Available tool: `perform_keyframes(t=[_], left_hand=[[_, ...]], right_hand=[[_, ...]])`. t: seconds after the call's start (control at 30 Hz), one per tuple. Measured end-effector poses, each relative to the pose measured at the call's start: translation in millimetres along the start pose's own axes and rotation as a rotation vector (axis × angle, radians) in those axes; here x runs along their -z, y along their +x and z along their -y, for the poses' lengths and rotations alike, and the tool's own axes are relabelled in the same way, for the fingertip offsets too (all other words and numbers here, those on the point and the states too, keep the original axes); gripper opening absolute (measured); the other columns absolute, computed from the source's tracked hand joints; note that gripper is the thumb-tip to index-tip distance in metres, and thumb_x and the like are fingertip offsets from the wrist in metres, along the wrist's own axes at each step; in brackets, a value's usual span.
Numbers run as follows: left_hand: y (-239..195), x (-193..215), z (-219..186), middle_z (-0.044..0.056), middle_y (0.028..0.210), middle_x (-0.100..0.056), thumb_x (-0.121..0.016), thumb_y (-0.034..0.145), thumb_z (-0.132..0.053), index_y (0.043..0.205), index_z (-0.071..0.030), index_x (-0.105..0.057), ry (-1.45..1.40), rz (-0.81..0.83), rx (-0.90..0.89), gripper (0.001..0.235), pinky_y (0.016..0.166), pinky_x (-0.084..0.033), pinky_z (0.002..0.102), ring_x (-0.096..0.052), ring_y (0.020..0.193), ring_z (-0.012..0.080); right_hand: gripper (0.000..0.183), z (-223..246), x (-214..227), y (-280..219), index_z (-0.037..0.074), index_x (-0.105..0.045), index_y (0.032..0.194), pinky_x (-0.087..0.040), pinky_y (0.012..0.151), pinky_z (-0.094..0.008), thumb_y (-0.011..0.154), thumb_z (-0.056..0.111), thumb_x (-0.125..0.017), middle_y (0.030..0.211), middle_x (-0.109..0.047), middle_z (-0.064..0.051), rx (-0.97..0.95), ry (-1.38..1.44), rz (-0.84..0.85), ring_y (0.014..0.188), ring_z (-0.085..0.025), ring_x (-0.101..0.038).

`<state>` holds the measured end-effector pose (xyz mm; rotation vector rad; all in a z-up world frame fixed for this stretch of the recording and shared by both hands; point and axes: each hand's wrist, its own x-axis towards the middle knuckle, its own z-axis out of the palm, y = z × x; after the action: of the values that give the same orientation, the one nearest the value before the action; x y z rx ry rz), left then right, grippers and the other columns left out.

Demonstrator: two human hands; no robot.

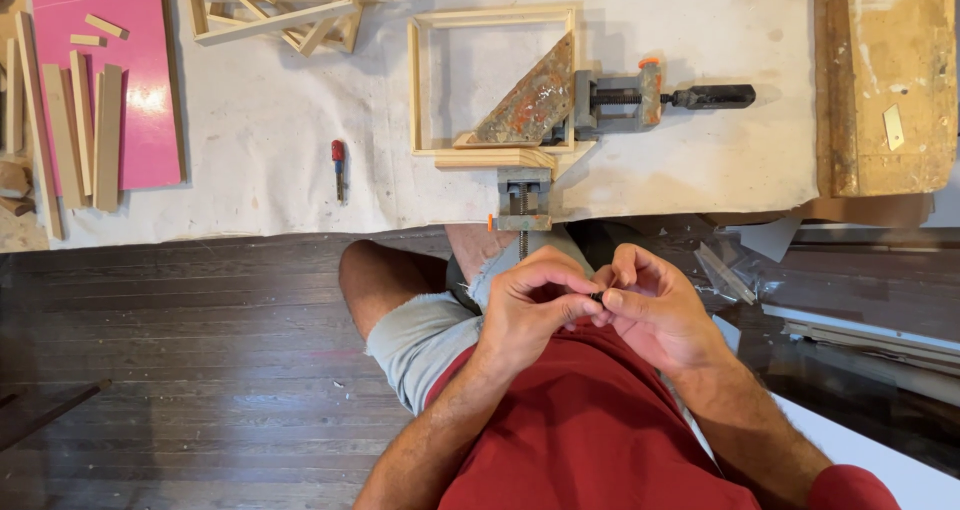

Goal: Assembling wooden frame corners using a corner jig and screw clamps on a workbench.

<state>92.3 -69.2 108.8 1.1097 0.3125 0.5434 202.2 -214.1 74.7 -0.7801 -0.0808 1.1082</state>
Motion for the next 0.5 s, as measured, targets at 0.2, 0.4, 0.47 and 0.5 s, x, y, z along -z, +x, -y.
perform_keyframes(t=[0.2,0.4,0.47,0.5], left_hand=[[-2,4,3,0.014,0.079,-0.055,-0.07,0.091,0.009,0.087,0.003,-0.064,-0.496,-0.13,0.178,0.009,0.036,-0.046,0.021,-0.054,0.05,0.0145],[-4,15,1,0.023,0.088,-0.059,-0.05,0.091,0.013,0.097,0.009,-0.06,-0.505,-0.179,0.308,0.012,0.045,-0.059,0.032,-0.066,0.067,0.0258],[-9,14,5,0.013,0.074,-0.052,-0.057,0.096,0.007,0.105,0.012,-0.07,-0.18,-0.059,0.181,0.017,0.051,-0.049,0.027,-0.053,0.058,0.0164],[-6,11,-4,0.013,0.074,-0.052,-0.057,0.096,0.007,0.105,0.012,-0.07,-0.18,-0.058,0.183,0.017,0.051,-0.049,0.027,-0.053,0.058,0.0164]], right_hand=[[0.034,-3,1,2,0.009,-0.049,0.088,-0.055,0.068,-0.039,0.081,-0.015,-0.071,0.081,-0.061,-0.02,0.031,0.008,0.032,0.067,-0.025,-0.062],[0.031,-2,1,-1,0.009,-0.049,0.09,-0.054,0.069,-0.038,0.084,-0.012,-0.07,0.082,-0.06,-0.02,0.036,-0.025,-0.008,0.069,-0.023,-0.062],[0.031,-3,1,-1,0.008,-0.049,0.089,-0.055,0.07,-0.038,0.083,-0.013,-0.071,0.085,-0.063,-0.021,0.043,-0.045,-0.038,0.071,-0.024,-0.065],[0.031,-5,4,-2,0.008,-0.049,0.089,-0.055,0.07,-0.038,0.083,-0.013,-0.071,0.085,-0.063,-0.021,0.044,-0.044,-0.041,0.071,-0.024,-0.065]])
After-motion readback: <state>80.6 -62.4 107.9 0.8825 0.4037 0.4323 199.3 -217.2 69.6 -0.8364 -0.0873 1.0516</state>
